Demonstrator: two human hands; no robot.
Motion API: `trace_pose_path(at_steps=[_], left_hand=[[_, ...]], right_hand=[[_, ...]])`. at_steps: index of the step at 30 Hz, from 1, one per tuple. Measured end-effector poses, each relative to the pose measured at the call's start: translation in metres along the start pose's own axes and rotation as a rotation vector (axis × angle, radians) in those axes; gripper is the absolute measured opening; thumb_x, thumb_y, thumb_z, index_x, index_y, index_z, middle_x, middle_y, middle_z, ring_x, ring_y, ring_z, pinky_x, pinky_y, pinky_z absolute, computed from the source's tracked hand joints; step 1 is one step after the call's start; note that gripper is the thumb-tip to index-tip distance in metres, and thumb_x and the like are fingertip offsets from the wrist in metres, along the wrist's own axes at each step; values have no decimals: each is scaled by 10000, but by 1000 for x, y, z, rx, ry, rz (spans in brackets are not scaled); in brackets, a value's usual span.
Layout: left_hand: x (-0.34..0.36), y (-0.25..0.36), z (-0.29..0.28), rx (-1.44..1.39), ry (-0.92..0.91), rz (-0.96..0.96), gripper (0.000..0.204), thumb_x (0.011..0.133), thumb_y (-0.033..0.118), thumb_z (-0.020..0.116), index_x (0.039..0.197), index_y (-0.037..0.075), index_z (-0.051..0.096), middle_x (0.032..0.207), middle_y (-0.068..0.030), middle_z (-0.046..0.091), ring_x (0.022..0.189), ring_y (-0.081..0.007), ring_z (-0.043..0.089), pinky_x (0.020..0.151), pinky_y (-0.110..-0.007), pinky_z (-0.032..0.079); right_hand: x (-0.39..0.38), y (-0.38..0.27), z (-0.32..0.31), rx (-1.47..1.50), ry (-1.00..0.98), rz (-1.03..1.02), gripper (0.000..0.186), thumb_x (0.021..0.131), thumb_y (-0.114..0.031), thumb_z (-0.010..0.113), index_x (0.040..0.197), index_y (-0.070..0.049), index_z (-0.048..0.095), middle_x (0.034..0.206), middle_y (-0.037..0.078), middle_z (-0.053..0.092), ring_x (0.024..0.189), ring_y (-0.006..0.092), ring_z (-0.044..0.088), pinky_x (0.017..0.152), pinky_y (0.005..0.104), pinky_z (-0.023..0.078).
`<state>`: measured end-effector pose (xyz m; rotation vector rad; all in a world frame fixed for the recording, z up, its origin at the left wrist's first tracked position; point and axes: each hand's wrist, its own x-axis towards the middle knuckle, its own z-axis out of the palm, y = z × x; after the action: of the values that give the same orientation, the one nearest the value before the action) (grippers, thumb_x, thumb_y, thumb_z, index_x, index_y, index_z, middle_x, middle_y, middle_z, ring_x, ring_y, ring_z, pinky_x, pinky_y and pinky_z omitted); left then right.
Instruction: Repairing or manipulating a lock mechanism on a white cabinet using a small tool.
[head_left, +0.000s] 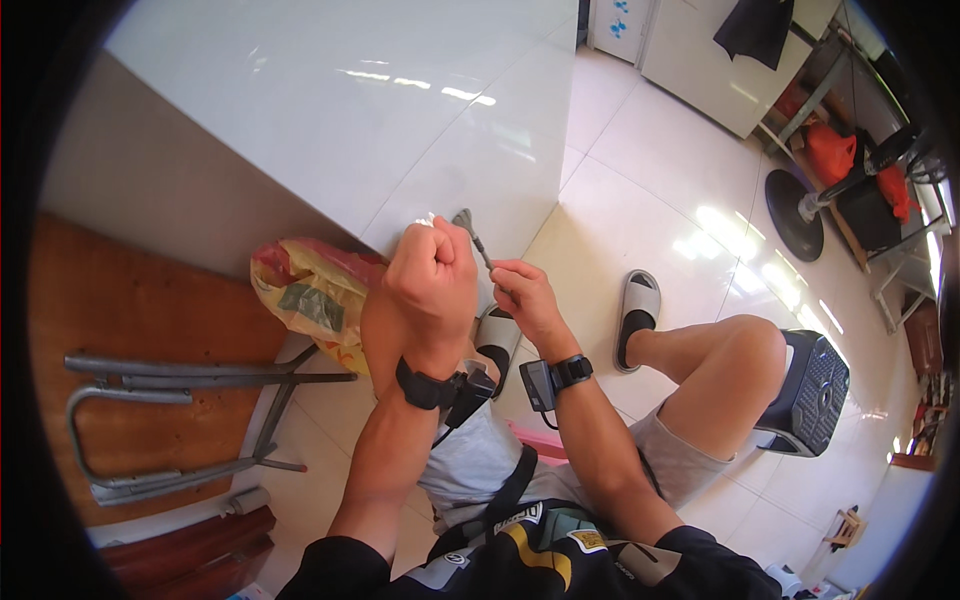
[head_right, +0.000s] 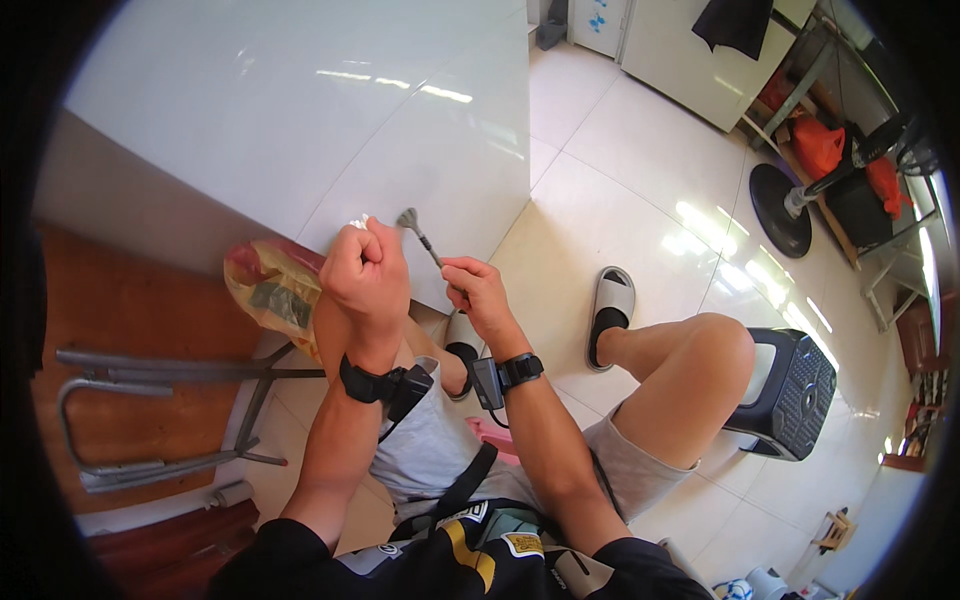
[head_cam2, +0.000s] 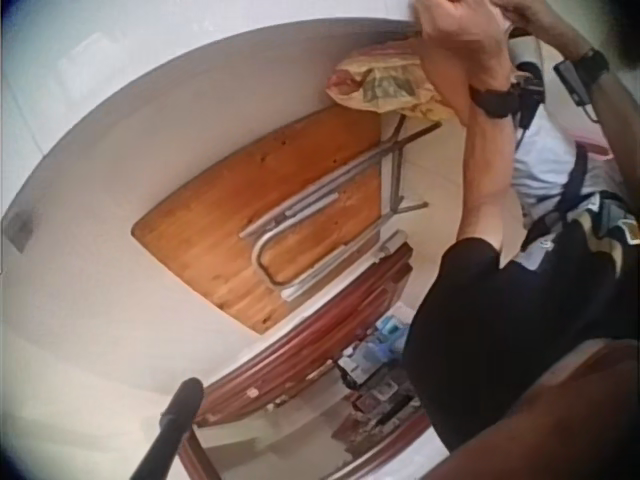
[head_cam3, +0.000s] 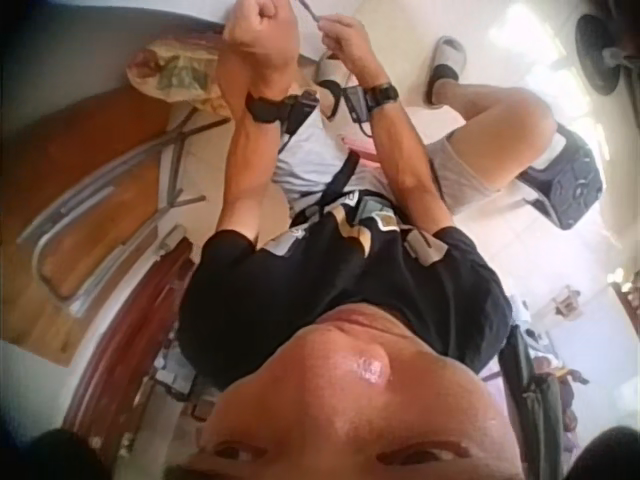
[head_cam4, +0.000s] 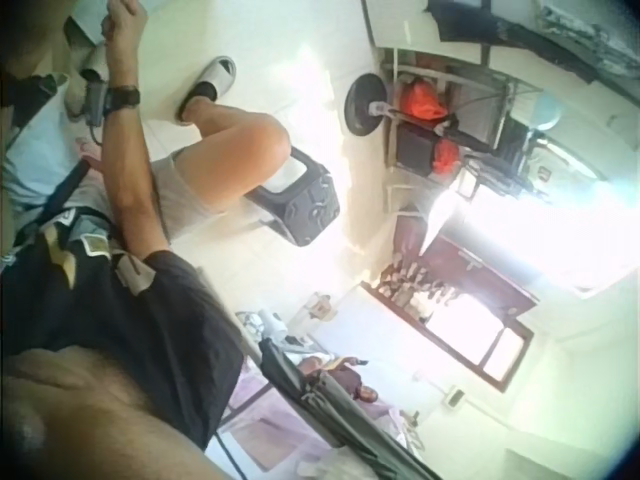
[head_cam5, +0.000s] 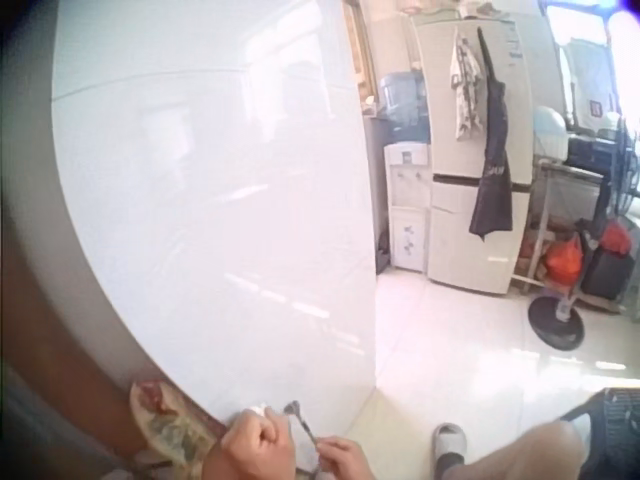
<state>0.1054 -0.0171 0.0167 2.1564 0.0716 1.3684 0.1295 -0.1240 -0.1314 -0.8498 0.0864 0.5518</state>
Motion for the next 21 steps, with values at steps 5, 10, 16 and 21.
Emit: trace_pose_path(at_steps=[5, 10, 16, 21], left_hand=[[-2, -7, -1, 102, -25, 4, 303, 841, -40, 628, 671, 48, 393, 559, -106, 397, 474, -302, 405, 449, -385, 342], [-16, -18, 10, 389, -434, -132, 111, 831, 60, 599, 744, 53, 530, 666, -181, 570, 621, -413, 580, 534, -514, 418], [-21, -11, 9, 237, -528, -170, 140, 784, 70, 619, 687, 43, 521, 625, -182, 564, 591, -407, 576, 520, -490, 426], [-21, -10, 8, 65, -454, -44, 201, 767, 61, 619, 637, 51, 466, 584, -148, 532, 531, -371, 541, 469, -454, 408]], right_hand=[[-2, 14, -9, 109, -19, 62, 228, 922, -118, 656, 1119, -7, 634, 858, 7, 601, 562, 80, 437, 478, 233, 295], [-2, 3, 0, 142, 14, 58, 260, 925, -139, 665, 1144, -11, 610, 865, 10, 603, 552, 80, 432, 466, 236, 290], [-4, -13, -3, 410, -35, 13, 283, 929, -158, 644, 1173, -33, 574, 881, 5, 593, 582, 76, 422, 491, 230, 306], [-4, -12, 13, 314, -180, 33, 238, 949, -208, 599, 1130, -52, 600, 872, -7, 588, 583, 76, 428, 500, 230, 320]])
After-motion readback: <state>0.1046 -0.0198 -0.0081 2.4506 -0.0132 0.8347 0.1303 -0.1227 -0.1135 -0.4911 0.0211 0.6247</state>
